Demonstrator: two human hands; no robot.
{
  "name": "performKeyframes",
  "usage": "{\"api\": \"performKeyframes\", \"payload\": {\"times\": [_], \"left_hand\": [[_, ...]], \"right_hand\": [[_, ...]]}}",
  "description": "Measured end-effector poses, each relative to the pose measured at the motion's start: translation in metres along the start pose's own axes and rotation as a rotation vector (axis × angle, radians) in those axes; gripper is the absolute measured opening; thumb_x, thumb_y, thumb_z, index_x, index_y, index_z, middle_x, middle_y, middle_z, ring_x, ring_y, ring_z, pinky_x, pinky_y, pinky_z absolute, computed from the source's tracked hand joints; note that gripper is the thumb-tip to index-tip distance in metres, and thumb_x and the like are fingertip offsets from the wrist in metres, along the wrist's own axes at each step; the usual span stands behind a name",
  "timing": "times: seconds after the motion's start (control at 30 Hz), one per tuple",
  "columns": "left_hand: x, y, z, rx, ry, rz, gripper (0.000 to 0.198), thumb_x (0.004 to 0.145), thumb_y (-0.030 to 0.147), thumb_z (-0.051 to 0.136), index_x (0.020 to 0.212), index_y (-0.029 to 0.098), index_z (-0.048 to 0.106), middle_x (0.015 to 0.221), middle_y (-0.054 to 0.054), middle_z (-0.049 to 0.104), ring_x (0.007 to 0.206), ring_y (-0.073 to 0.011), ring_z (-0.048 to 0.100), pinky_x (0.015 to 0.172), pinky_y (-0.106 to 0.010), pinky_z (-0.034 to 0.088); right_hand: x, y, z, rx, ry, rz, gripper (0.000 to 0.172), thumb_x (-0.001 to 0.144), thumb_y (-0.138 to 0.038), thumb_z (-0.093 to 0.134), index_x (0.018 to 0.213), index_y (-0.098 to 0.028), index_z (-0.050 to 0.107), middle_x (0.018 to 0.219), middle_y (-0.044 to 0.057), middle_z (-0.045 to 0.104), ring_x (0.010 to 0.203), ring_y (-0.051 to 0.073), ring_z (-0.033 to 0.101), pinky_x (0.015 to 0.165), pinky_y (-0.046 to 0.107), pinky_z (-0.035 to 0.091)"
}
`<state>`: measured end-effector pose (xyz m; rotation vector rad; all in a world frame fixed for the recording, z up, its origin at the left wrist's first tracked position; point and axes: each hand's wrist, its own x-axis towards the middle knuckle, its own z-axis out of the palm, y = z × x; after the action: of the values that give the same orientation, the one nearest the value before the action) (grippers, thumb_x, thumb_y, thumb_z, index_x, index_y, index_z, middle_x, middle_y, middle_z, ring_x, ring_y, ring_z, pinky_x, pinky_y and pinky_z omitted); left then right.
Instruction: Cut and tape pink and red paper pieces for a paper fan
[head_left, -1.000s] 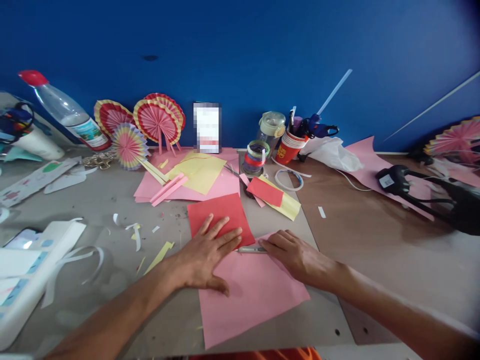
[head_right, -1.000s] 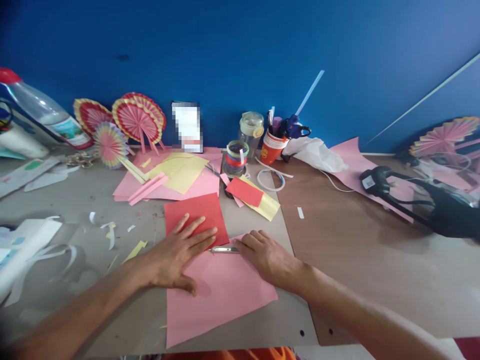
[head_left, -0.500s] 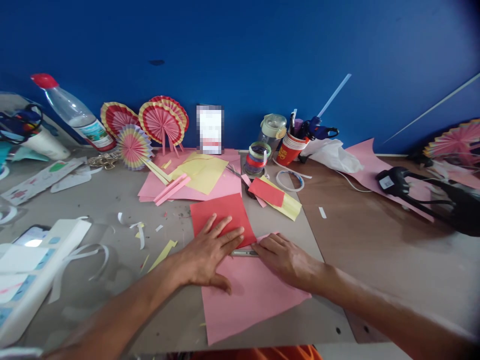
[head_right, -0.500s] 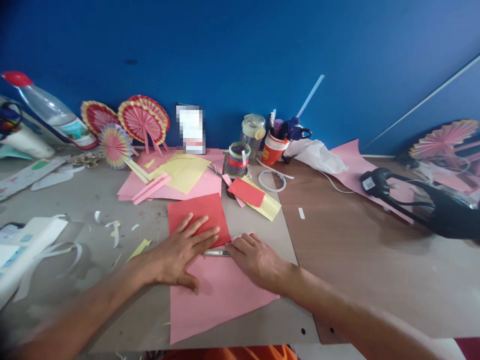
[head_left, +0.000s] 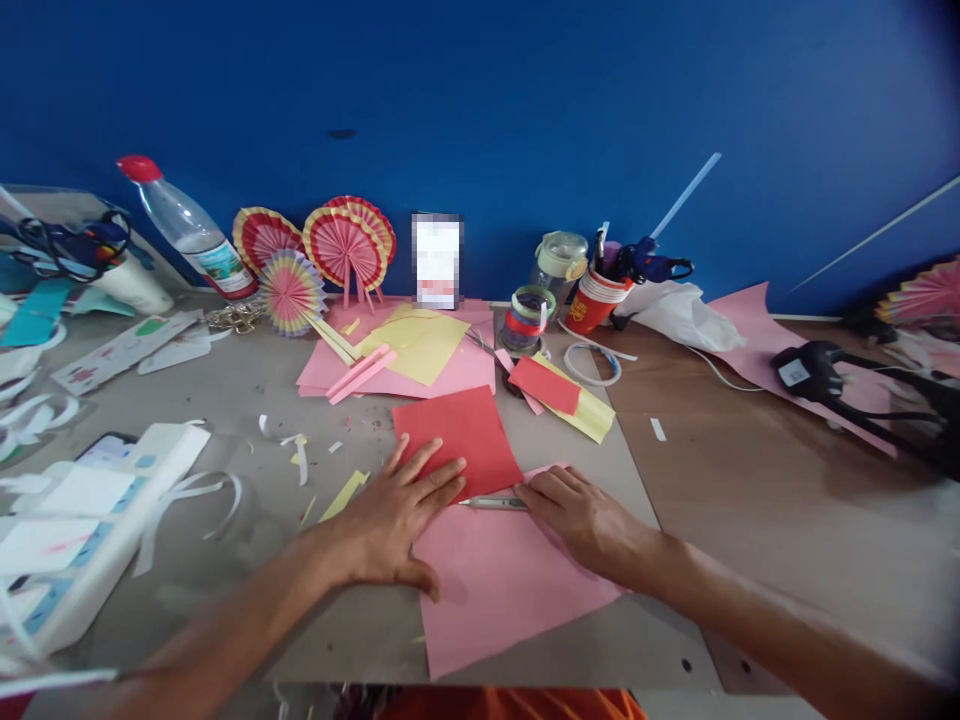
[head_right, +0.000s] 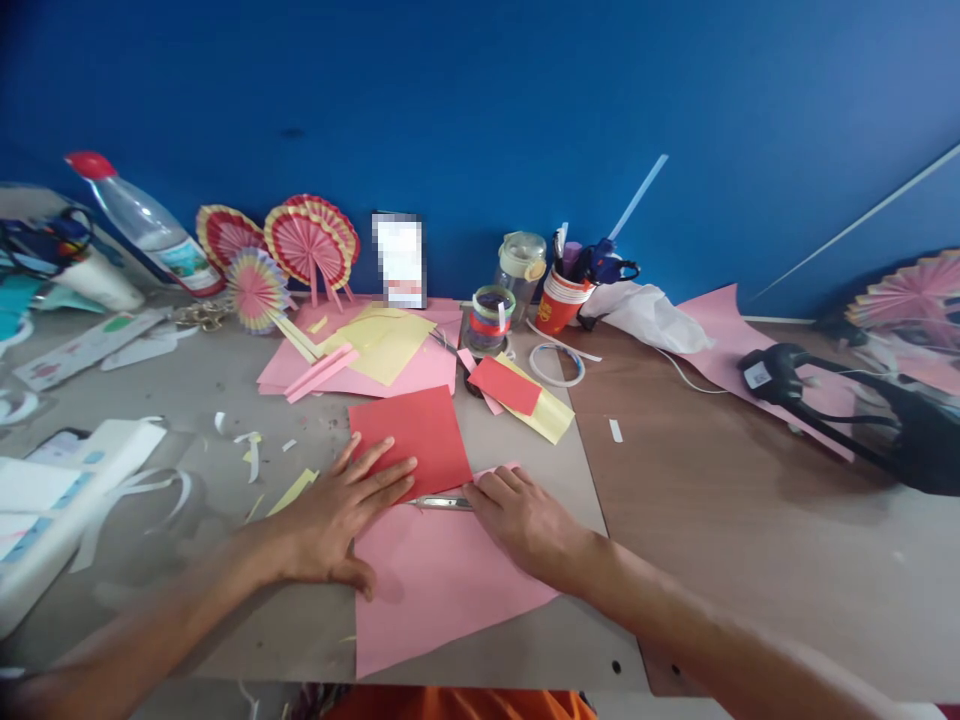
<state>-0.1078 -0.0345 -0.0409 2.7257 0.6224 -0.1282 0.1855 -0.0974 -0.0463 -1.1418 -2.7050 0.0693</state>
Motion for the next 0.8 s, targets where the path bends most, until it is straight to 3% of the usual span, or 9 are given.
{"api": "performKeyframes", "payload": {"times": [0.8], "left_hand": [[0.001,0.003,-0.004,-0.079,-0.012,-0.018,0.111,0.064,0.082,0.053,0.151,0.027,0.01,0.156,-0.011,0.023,0.142,-0.045,0.005,0.108,-0.069,-0.005]], "right_hand": [[0.022,-0.019,0.01,0.013,0.012,-0.092,0.029,0.089,-0.006,0.045,0.115,-0.009,0.056,0.09,0.011,0.058,0.081,0.02,0.052,0.074,0.032,0.043]]}}
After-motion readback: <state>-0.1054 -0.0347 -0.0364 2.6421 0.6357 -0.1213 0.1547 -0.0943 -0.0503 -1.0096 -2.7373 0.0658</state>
